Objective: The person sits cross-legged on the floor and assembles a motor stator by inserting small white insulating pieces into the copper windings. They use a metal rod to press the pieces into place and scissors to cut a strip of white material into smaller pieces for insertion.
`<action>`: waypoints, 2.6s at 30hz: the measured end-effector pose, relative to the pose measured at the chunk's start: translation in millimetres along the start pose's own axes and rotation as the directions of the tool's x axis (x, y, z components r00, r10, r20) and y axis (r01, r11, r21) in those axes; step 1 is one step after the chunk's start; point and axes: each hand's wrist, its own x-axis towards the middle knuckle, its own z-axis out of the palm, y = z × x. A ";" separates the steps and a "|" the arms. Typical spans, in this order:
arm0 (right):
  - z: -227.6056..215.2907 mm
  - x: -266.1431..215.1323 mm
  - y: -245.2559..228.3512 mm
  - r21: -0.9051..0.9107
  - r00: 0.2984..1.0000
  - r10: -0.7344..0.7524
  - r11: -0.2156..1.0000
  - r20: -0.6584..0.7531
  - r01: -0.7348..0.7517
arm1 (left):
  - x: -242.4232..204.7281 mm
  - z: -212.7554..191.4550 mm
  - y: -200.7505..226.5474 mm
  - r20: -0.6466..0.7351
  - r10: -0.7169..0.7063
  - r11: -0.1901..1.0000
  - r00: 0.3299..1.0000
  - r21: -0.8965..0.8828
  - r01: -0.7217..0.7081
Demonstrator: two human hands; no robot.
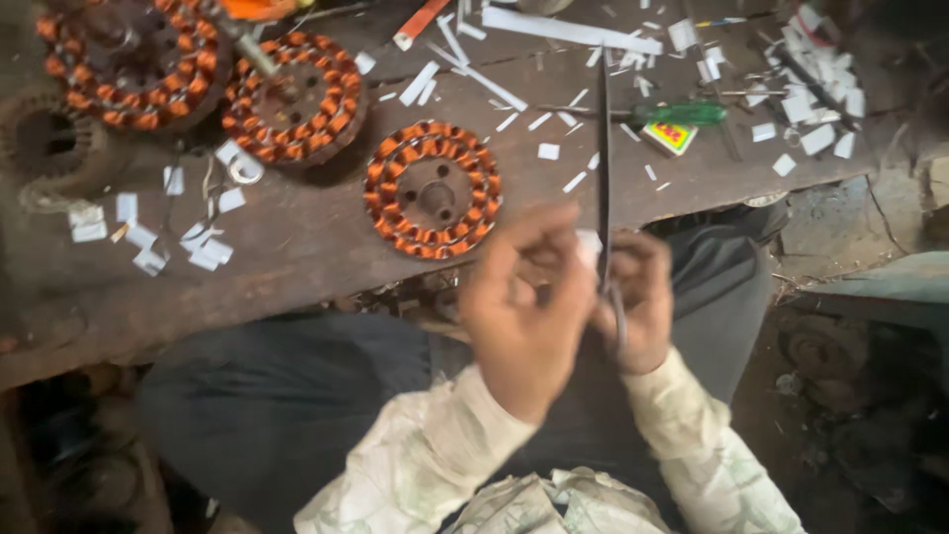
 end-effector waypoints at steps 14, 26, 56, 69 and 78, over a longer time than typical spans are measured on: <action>5.2 98.7 -63.5 -0.858 0.867 -0.338 0.238 0.367 0.455 | -67.8 -31.4 -35.6 0.330 -0.250 0.946 0.910 0.284 0.156; 33.9 -14.5 -93.1 -0.429 0.989 -0.026 0.899 0.144 0.086 | -52.1 -43.2 -46.4 0.001 -0.335 0.939 0.942 -0.075 0.334; 89.7 -20.4 -55.0 -0.158 0.967 0.234 0.963 0.098 -0.217 | 39.6 -115.9 86.2 0.193 0.005 0.989 0.981 0.142 -0.032; 94.5 14.4 -35.5 0.318 0.904 0.427 0.858 -0.001 -0.404 | 84.2 -143.2 8.5 0.236 0.253 0.519 0.938 0.785 -0.338; 89.5 12.9 -54.5 0.027 0.969 0.248 0.968 0.017 -0.248 | 83.4 -137.4 15.2 0.289 0.187 0.450 0.939 0.824 -0.344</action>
